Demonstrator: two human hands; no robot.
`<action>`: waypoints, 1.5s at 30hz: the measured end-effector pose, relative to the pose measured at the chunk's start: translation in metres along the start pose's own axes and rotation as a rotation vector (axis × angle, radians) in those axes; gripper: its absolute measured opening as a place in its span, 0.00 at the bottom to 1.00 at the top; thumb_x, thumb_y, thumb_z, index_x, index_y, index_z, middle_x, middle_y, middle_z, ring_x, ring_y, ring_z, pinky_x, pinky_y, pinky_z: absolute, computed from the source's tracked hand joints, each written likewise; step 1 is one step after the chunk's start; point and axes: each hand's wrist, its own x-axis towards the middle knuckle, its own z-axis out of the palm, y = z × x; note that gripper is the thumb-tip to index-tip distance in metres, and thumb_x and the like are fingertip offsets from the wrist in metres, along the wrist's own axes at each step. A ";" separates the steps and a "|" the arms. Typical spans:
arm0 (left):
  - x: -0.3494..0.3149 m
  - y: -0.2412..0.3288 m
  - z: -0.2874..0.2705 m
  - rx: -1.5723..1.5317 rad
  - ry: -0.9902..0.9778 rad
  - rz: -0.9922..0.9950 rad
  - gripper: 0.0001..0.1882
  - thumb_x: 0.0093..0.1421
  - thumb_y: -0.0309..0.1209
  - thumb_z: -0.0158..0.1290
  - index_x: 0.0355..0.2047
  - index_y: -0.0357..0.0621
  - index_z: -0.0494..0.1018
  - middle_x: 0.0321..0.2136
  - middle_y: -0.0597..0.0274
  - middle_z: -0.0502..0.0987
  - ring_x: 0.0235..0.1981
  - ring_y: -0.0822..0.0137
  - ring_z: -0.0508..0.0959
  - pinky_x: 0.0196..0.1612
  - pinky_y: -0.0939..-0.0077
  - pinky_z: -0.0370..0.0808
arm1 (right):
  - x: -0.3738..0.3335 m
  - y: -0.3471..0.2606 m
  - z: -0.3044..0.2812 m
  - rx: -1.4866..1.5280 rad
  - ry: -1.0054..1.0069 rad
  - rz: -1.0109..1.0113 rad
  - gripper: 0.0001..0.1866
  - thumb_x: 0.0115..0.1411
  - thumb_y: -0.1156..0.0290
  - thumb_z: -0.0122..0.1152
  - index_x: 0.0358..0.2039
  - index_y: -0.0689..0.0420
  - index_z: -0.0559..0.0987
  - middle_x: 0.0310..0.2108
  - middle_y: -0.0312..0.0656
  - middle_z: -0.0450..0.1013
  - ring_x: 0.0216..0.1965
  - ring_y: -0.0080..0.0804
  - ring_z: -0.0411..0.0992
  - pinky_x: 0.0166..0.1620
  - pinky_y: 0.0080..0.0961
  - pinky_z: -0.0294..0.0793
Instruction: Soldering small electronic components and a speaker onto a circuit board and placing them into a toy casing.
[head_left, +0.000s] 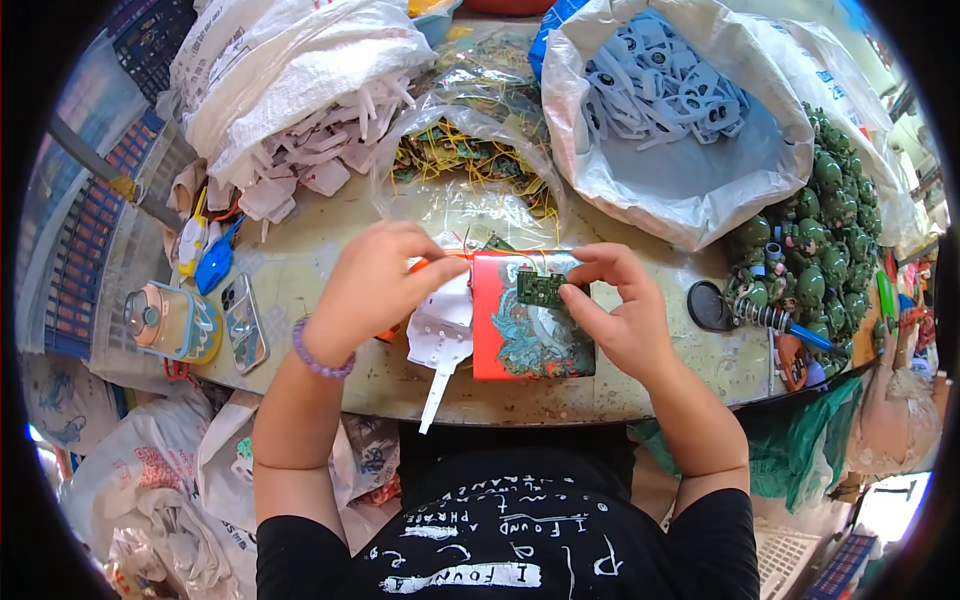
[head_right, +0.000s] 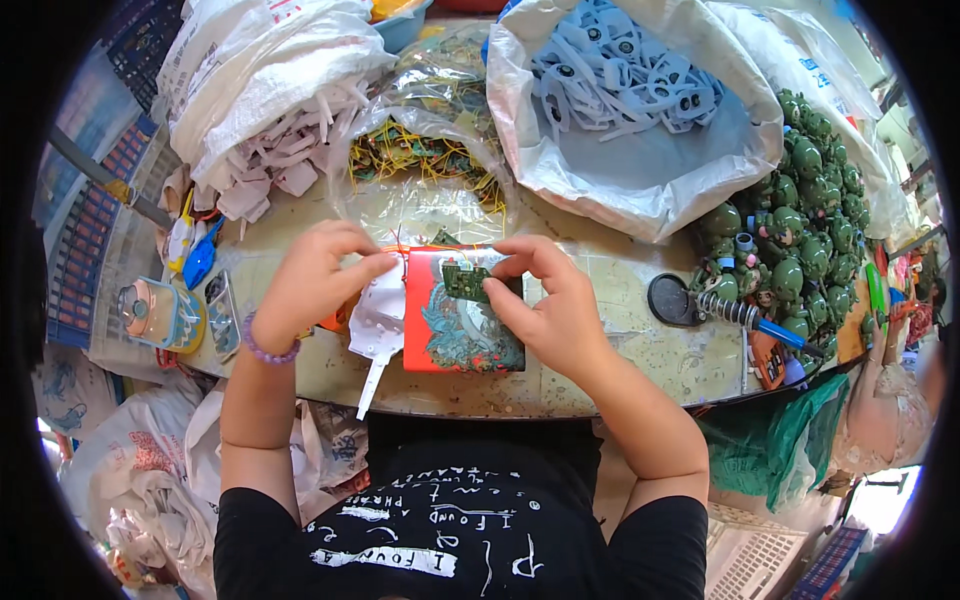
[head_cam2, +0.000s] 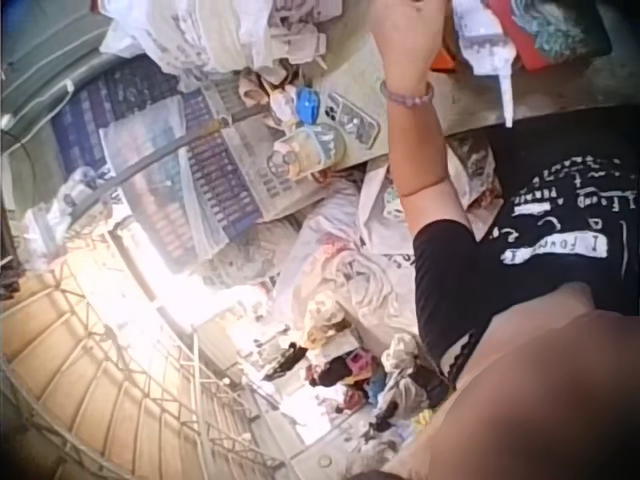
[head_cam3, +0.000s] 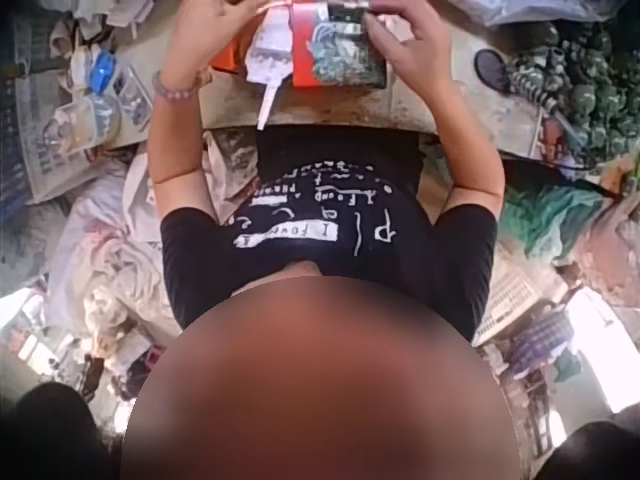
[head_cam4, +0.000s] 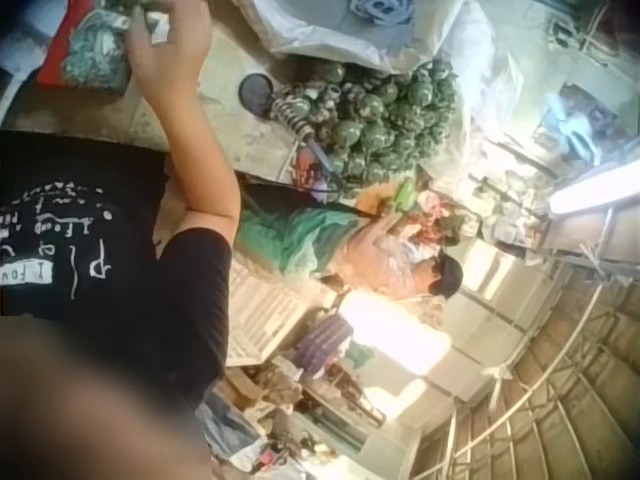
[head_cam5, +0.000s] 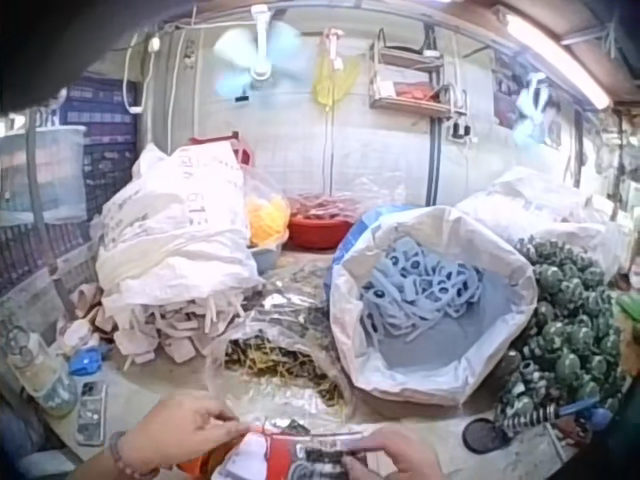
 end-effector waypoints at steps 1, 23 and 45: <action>0.002 0.000 0.006 0.020 -0.010 0.044 0.13 0.55 0.35 0.60 0.28 0.35 0.79 0.27 0.54 0.78 0.33 0.61 0.78 0.38 0.72 0.72 | -0.001 0.000 0.003 0.151 -0.017 0.152 0.09 0.52 0.78 0.63 0.35 0.60 0.79 0.33 0.40 0.75 0.36 0.33 0.72 0.43 0.24 0.70; -0.026 0.008 0.034 -0.498 0.024 0.237 0.09 0.57 0.23 0.56 0.38 0.39 0.79 0.32 0.60 0.81 0.34 0.68 0.77 0.43 0.74 0.72 | 0.016 -0.027 0.013 -0.211 -0.056 -0.337 0.14 0.47 0.74 0.68 0.36 0.57 0.80 0.39 0.40 0.74 0.43 0.41 0.69 0.47 0.36 0.68; -0.024 0.012 0.035 -0.372 -0.018 0.225 0.04 0.51 0.25 0.61 0.28 0.40 0.81 0.24 0.62 0.79 0.31 0.65 0.76 0.44 0.70 0.69 | 0.005 -0.024 0.004 -0.459 -0.168 -0.273 0.17 0.51 0.72 0.66 0.42 0.55 0.79 0.43 0.40 0.74 0.47 0.43 0.69 0.50 0.40 0.67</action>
